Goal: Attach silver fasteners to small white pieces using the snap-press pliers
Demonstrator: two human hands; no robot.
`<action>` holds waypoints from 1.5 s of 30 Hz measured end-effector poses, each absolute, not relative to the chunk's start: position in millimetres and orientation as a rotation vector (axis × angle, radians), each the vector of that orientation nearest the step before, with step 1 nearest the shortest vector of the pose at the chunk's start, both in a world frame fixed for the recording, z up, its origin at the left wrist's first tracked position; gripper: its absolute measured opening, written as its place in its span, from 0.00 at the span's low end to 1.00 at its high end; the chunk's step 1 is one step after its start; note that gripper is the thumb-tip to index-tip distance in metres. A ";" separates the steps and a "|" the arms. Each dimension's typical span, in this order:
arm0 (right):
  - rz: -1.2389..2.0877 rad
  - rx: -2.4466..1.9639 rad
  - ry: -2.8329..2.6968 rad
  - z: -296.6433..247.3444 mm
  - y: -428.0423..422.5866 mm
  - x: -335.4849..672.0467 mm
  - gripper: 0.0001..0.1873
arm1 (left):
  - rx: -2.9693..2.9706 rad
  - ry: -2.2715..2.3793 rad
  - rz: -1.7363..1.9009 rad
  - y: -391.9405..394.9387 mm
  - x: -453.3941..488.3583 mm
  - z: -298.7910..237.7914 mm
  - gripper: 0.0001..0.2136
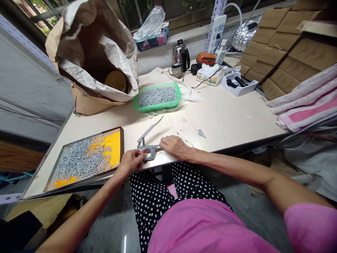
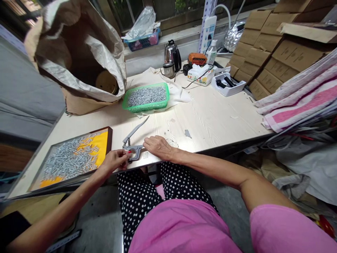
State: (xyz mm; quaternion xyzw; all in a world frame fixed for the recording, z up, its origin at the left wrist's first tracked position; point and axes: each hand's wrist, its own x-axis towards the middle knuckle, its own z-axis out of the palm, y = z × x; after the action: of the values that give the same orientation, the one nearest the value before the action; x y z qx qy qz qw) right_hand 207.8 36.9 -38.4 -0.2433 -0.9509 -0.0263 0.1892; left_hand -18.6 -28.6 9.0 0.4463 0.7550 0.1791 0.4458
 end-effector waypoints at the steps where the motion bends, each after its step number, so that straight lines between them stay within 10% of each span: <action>1: -0.042 -0.731 -2.668 -38.2 36.7 207.6 0.13 | 1.079 1.854 0.492 -30.6 -18.9 8.7 0.14; 10: 0.150 -0.814 -2.708 -41.2 32.4 212.8 0.12 | 0.759 1.802 0.987 -28.1 -20.1 19.5 0.17; 45: 0.126 -0.794 -2.820 -36.0 28.2 212.0 0.11 | 0.723 1.757 0.376 -24.3 -20.3 15.4 0.10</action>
State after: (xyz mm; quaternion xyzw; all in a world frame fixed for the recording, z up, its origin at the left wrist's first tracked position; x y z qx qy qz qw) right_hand 212.0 28.2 -36.0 -0.2693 -0.9564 0.0428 0.1043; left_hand -20.3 -24.3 15.4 0.3074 0.7474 0.1601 0.5667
